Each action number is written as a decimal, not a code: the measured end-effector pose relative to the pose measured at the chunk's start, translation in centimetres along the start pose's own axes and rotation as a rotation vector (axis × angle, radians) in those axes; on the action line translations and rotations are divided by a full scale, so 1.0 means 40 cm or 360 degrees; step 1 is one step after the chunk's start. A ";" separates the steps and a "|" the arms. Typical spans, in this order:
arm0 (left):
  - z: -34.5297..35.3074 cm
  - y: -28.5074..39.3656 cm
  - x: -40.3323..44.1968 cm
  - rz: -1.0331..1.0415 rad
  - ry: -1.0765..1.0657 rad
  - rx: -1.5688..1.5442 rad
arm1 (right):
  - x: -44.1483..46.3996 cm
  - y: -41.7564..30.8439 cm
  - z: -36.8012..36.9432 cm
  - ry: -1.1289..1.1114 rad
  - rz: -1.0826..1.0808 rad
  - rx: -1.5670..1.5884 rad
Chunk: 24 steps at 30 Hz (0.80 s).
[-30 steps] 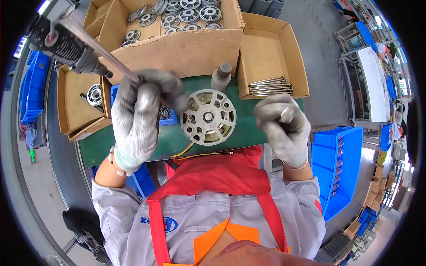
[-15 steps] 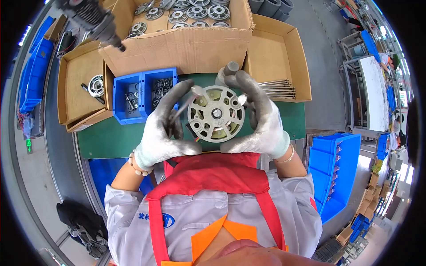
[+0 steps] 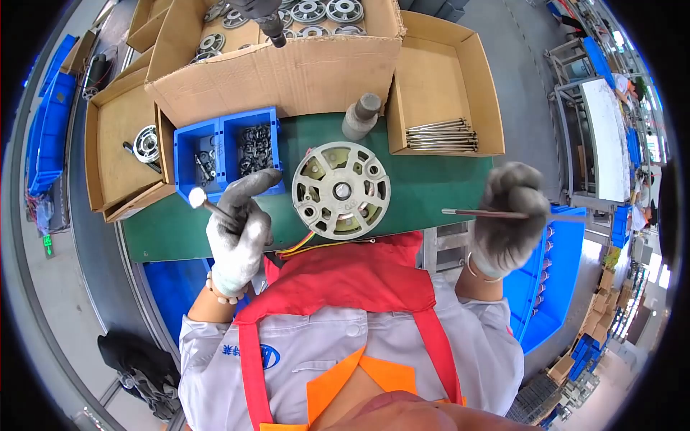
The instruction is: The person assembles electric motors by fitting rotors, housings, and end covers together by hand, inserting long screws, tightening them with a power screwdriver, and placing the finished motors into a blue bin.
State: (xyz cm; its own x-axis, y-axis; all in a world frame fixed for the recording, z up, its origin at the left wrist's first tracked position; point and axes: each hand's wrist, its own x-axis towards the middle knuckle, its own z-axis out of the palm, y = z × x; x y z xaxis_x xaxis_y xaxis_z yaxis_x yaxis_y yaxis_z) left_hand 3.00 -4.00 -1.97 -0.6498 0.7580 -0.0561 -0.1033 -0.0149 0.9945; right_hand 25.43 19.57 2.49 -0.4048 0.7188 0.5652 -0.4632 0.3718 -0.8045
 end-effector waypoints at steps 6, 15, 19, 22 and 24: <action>0.021 0.013 0.011 0.0420 -0.0176 0.0112 | 0.081 -0.074 0.072 -0.0330 -0.0066 0.0510; 0.020 0.006 -0.008 0.0120 -0.0060 -0.0031 | 0.082 -0.027 0.042 -0.0615 0.0186 -0.0140; -0.090 -0.075 -0.086 0.0158 0.0100 0.0610 | 0.029 0.038 -0.034 -0.1205 0.0777 -0.0828; -0.145 -0.019 -0.133 -0.0297 -0.0017 0.1460 | -0.081 0.145 -0.093 -0.1309 0.1156 -0.1318; -0.168 -0.015 -0.172 -0.0668 -0.0018 0.1575 | -0.110 0.190 -0.093 -0.1450 0.1308 -0.1575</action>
